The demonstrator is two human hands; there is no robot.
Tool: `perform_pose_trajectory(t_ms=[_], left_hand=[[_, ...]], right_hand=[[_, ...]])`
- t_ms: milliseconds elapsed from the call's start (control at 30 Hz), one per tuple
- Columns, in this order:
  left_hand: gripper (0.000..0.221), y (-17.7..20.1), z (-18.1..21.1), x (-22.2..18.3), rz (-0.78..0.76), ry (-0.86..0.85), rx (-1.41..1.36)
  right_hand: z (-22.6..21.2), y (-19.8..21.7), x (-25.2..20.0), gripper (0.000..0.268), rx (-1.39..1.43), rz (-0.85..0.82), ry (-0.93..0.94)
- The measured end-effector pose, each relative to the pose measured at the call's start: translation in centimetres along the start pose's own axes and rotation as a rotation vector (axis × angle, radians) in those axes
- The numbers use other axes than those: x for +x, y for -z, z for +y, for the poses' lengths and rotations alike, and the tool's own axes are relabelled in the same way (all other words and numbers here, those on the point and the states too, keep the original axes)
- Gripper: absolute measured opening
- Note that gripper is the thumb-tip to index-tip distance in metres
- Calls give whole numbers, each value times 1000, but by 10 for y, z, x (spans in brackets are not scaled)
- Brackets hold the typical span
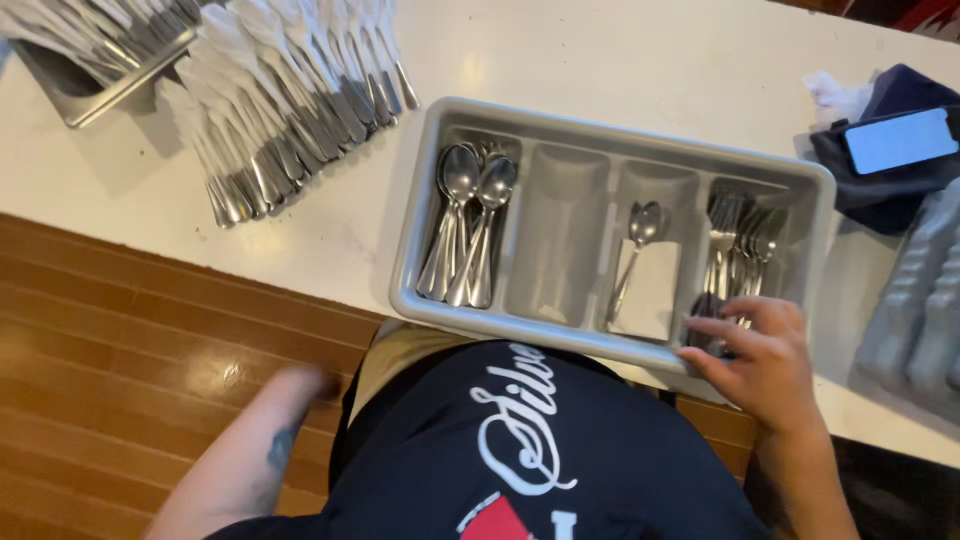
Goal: The person wraps silverware including spoons and forks into paper napkins by hand and places them into a sorting tray.
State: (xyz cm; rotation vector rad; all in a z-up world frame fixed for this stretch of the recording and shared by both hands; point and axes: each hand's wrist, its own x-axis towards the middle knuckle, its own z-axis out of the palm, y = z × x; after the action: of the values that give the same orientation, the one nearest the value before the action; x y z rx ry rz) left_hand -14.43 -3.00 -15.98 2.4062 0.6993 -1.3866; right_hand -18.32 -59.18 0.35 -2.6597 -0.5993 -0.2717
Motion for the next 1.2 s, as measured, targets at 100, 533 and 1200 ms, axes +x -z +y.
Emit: perform_pose_trajectory(t_ms=[100,533,1200], left_hand=[[48,-4,-32,-12,-116,-42,115],[46,66,-4,-163,311,-680,97],[66,74,239,-204,959,-1699,-116]], right_hand=[[-11,-11,-17,54,29,83,-158],[-27,-35,-36,10,-152,372,-343],[-13,-8,-7,20,56,293,-406]])
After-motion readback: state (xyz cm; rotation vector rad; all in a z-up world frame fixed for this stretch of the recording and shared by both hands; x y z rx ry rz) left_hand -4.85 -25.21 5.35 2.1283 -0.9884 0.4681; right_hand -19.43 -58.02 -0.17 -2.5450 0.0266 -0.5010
